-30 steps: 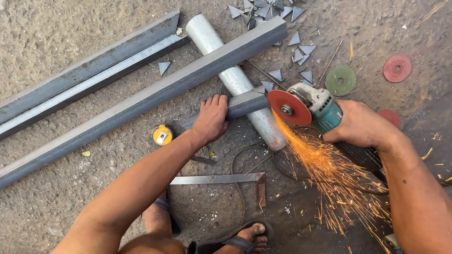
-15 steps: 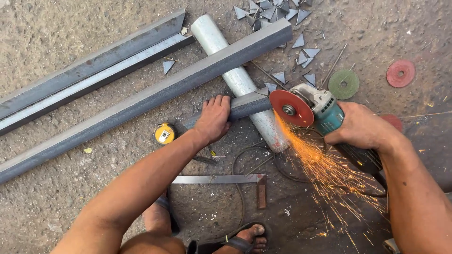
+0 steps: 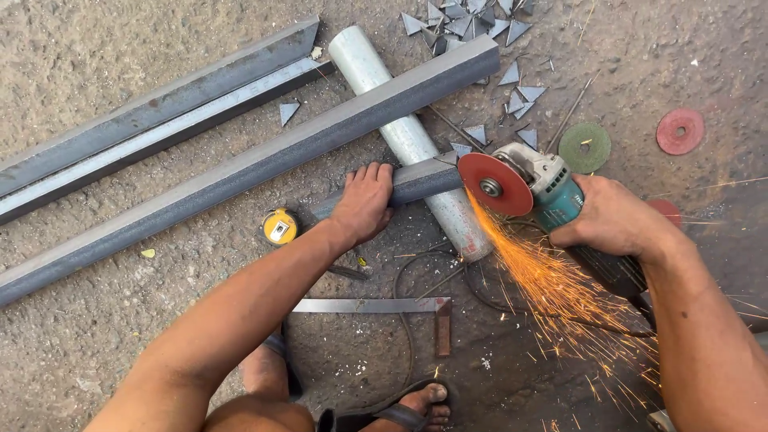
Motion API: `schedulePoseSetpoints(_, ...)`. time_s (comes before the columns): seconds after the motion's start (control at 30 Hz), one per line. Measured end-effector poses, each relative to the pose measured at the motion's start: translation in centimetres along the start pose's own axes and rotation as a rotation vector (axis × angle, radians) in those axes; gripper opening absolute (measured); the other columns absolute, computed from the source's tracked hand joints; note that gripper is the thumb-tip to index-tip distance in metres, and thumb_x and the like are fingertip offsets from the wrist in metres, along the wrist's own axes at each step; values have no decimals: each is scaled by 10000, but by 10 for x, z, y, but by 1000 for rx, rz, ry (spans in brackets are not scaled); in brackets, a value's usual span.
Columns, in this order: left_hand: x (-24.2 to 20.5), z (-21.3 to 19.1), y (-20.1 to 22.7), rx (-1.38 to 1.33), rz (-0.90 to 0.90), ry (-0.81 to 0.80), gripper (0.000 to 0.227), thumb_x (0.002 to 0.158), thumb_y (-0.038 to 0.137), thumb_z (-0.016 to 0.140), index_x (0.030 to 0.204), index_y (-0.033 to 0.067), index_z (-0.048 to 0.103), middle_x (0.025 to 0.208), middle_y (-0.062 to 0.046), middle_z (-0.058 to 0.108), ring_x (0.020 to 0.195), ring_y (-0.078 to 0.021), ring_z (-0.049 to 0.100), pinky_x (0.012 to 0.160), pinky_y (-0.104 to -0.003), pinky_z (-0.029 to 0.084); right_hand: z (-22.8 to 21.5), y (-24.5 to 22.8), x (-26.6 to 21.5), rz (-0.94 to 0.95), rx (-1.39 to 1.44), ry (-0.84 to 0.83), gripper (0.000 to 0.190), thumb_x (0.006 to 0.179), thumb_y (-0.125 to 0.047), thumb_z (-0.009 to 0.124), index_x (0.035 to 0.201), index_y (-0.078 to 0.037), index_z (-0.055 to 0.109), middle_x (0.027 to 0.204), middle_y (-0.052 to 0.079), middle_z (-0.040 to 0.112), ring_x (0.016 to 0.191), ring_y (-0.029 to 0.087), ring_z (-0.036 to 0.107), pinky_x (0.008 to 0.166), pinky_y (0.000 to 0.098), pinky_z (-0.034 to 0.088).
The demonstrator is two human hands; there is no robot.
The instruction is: Measuring, marking, and cutting metal strips using an angle grinder.
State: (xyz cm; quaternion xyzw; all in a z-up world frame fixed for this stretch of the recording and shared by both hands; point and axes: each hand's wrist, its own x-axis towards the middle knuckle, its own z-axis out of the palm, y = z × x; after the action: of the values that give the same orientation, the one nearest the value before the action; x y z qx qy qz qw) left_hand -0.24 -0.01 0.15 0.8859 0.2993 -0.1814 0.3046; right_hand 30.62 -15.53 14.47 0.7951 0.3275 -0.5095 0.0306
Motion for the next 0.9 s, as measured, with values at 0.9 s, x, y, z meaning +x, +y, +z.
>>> schedulePoseSetpoints(0.9, -1, -3, 0, -15, 1, -7, 690, 818, 153, 784, 1370, -7, 403, 1299, -210, 531, 1211, -377, 523, 1148, -606, 356, 3, -2, -1, 5, -15, 22, 339, 603, -65, 833, 882, -63, 641, 757, 67, 674, 705, 206, 546, 634, 351, 441)
